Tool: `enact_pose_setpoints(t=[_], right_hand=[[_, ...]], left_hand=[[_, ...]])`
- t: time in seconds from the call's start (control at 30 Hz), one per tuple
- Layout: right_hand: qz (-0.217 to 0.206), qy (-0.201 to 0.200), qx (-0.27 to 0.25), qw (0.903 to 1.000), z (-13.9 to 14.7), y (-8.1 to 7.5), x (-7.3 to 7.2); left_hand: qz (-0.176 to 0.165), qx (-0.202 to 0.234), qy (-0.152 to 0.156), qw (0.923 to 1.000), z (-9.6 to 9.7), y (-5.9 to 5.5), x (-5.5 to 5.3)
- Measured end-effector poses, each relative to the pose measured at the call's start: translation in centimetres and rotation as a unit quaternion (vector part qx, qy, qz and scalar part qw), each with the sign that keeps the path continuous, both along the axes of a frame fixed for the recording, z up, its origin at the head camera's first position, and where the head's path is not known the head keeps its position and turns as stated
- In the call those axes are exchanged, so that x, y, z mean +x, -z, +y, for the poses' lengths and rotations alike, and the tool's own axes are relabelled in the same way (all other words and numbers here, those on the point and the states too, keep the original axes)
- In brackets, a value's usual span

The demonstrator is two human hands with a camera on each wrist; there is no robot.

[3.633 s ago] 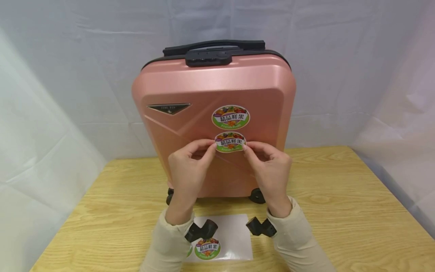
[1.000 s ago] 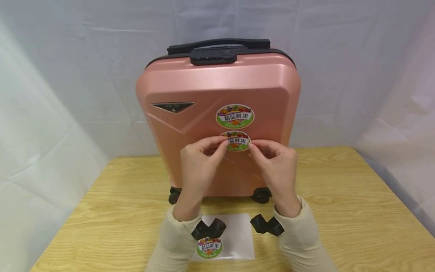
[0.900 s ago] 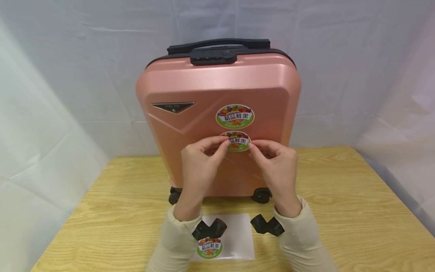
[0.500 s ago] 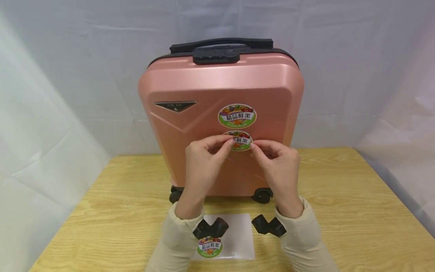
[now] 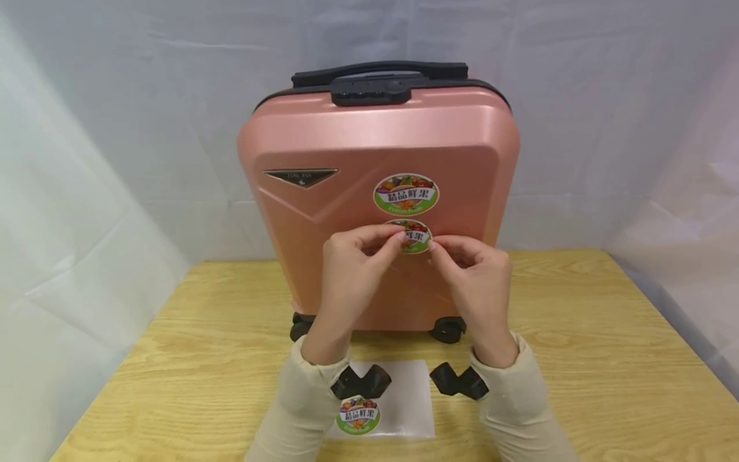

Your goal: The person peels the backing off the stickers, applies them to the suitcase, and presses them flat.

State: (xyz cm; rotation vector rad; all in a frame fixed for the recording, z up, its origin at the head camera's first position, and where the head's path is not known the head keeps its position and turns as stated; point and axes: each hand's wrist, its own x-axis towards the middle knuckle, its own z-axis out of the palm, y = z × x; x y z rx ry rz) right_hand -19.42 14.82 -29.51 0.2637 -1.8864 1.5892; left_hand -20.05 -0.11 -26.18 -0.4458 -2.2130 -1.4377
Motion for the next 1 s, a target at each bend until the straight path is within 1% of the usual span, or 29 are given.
enact_pose_setpoints(t=[0.17, 0.3, 0.4, 0.5, 0.67, 0.83, 1.0], right_hand=[[-0.003, -0.002, -0.009, 1.0000, 0.1, -0.1, 0.0], [-0.005, 0.004, -0.010, 0.9999, 0.1, -0.1, 0.2], [-0.007, 0.003, -0.020, 0.9998, 0.0, -0.1, 0.3], [-0.008, -0.001, -0.031, 0.9995, -0.1, -0.2, 0.3], [-0.002, -0.001, -0.030, 0.9996, -0.1, -0.2, 0.3], [0.003, -0.002, -0.023, 0.9997, -0.2, -0.3, 0.3], [-0.001, -0.004, -0.020, 0.9998, -0.2, -0.3, 0.3]], left_hand=[[0.000, 0.000, 0.010, 0.9999, 0.3, -0.1, -0.2], [0.008, -0.013, 0.016, 0.9998, 0.6, -0.1, -0.3], [0.014, -0.029, 0.017, 0.9993, 0.8, -0.2, -0.4], [0.017, -0.035, 0.021, 0.9990, 1.0, -0.4, -0.3], [0.020, -0.035, 0.024, 0.9989, 1.1, -0.5, -0.3], [0.034, -0.042, 0.023, 0.9983, 1.2, -0.5, -0.4], [0.041, -0.046, 0.019, 0.9979, 1.2, -0.5, -0.4]])
